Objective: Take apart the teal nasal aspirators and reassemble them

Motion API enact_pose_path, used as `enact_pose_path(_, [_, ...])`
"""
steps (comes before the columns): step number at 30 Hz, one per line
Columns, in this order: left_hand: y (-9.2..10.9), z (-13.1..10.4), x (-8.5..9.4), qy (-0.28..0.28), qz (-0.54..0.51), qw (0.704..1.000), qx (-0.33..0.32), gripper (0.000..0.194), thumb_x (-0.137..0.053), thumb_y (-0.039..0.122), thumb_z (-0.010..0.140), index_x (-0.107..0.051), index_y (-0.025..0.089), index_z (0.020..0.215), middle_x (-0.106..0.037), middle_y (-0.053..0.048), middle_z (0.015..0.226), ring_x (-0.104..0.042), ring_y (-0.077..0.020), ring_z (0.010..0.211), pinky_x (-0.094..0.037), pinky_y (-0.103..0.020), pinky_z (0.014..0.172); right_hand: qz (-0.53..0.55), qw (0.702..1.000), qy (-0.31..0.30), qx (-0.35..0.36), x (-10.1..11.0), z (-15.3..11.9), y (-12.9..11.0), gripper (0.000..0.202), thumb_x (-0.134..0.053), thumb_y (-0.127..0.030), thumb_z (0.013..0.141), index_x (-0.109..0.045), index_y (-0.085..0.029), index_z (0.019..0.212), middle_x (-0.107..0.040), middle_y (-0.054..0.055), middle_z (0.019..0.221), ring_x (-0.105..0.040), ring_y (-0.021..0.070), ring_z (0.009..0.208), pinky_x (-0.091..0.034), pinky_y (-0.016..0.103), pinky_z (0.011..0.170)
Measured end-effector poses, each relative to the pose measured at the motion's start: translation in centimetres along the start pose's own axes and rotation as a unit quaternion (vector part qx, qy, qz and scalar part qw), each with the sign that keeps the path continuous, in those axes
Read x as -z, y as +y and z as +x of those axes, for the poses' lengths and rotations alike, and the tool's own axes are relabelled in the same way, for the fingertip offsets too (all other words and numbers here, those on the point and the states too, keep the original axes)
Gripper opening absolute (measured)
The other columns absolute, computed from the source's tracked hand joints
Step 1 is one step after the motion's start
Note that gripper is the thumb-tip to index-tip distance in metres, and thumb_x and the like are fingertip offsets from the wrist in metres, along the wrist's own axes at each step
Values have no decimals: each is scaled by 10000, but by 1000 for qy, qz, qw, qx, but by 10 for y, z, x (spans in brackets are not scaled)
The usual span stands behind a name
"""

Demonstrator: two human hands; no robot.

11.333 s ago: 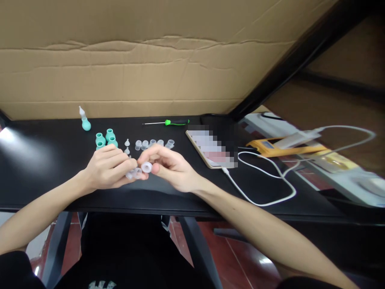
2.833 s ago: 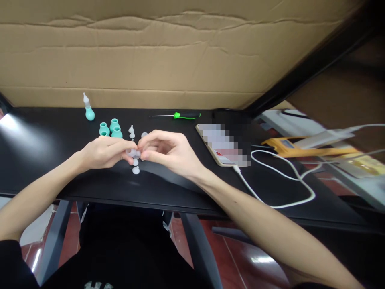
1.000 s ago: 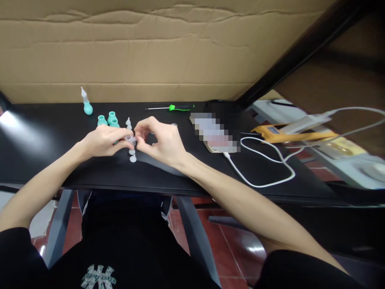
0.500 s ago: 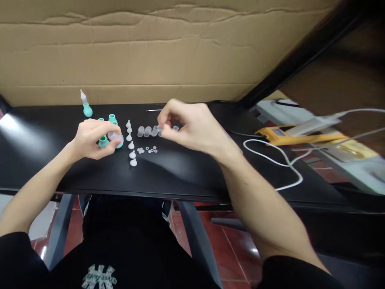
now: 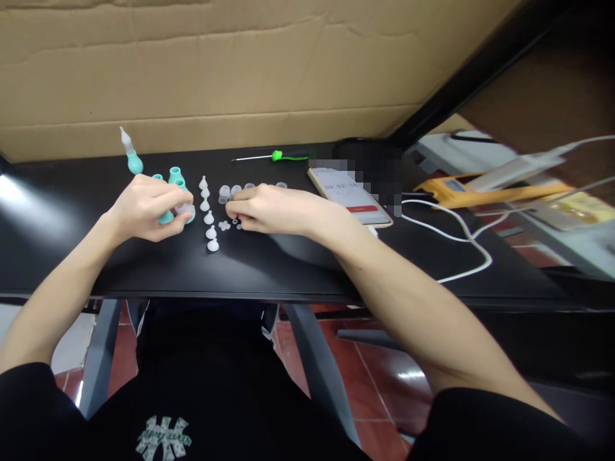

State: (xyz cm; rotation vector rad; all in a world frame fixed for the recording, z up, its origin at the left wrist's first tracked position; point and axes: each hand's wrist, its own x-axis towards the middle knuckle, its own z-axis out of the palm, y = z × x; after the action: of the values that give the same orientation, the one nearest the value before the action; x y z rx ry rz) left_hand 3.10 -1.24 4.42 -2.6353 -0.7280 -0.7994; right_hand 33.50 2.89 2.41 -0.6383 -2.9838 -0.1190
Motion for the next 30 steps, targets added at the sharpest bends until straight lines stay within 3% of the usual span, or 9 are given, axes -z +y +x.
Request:
enact_pose_path(4, [-5, -3, 1, 22, -90, 994, 54, 356, -577, 537, 1020, -699, 225, 898, -644, 54, 644, -673, -115, 572, -668, -394, 833, 29, 999, 20, 23, 2, -2, 2, 181, -549, -95, 952, -706, -186, 959, -691, 73, 929, -546, 171, 717, -353, 296, 627])
enact_pose_path(7, [-4, -4, 4, 21, -102, 994, 45, 388, -545, 547, 1046, -704, 209, 944, -688, 19, 686, -650, -108, 574, -643, -330, 761, 53, 997, 44, 26, 3, -1, 2, 196, -540, -121, 973, -724, -190, 970, -703, 77, 940, -574, 178, 747, -369, 295, 640])
enact_pose_path(10, [1, -3, 7, 6, -84, 995, 47, 373, -552, 546, 1049, -686, 203, 992, -710, 10, 717, -637, -103, 570, -591, -279, 675, 108, 986, 125, 13, 6, 1, -8, 215, -525, -191, 1038, -726, -193, 961, -707, 66, 905, -596, 179, 751, -416, 300, 674])
enact_pose_path(13, [10, 0, 7, 29, -79, 996, 41, 298, -604, 507, 1036, -655, 216, 1000, -689, 38, 692, -625, -98, 544, -532, -249, 624, 219, 948, 232, 4, 9, 5, -28, 204, -562, -304, 1096, -729, -201, 1039, -708, 24, 836, -623, 160, 718, -485, 293, 707])
enact_pose_path(17, [22, 4, 4, 47, -99, 994, 10, 276, -640, 480, 1063, -639, 217, 977, -685, 58, 679, -612, -86, 514, -458, -220, 559, 329, 892, 309, 17, 8, 9, -55, 232, -680, -437, 1073, -713, -208, 1091, -753, 15, 902, -690, 151, 766, -558, 287, 742])
enact_pose_path(20, [28, 6, 2, 27, -140, 990, 22, 438, -602, 613, 1087, -642, 198, 949, -728, 41, 719, -648, -78, 541, -459, -200, 562, 368, 874, 316, 19, 4, 10, -64, 250, -755, -452, 1033, -704, -208, 1013, -745, -12, 836, -685, 135, 724, -549, 263, 701])
enact_pose_path(23, [32, 6, 0, 15, -189, 981, 39, 515, -612, 698, 1017, -632, 194, 912, -752, 35, 735, -673, -70, 557, -473, -178, 567, 409, 864, 292, 16, 2, 10, -64, 216, -760, -410, 1036, -702, -211, 972, -740, -27, 784, -687, 127, 690, -542, 249, 666])
enact_pose_path(30, [37, 9, -3, 113, -132, 984, -37, 276, -625, 468, 1104, -633, 207, 1016, -776, 38, 754, -717, -72, 607, -502, -174, 620, 354, 870, 342, 30, 5, 11, -65, 136, -709, -305, 1052, -705, -223, 1161, -762, 22, 961, -684, 148, 795, -585, 303, 759])
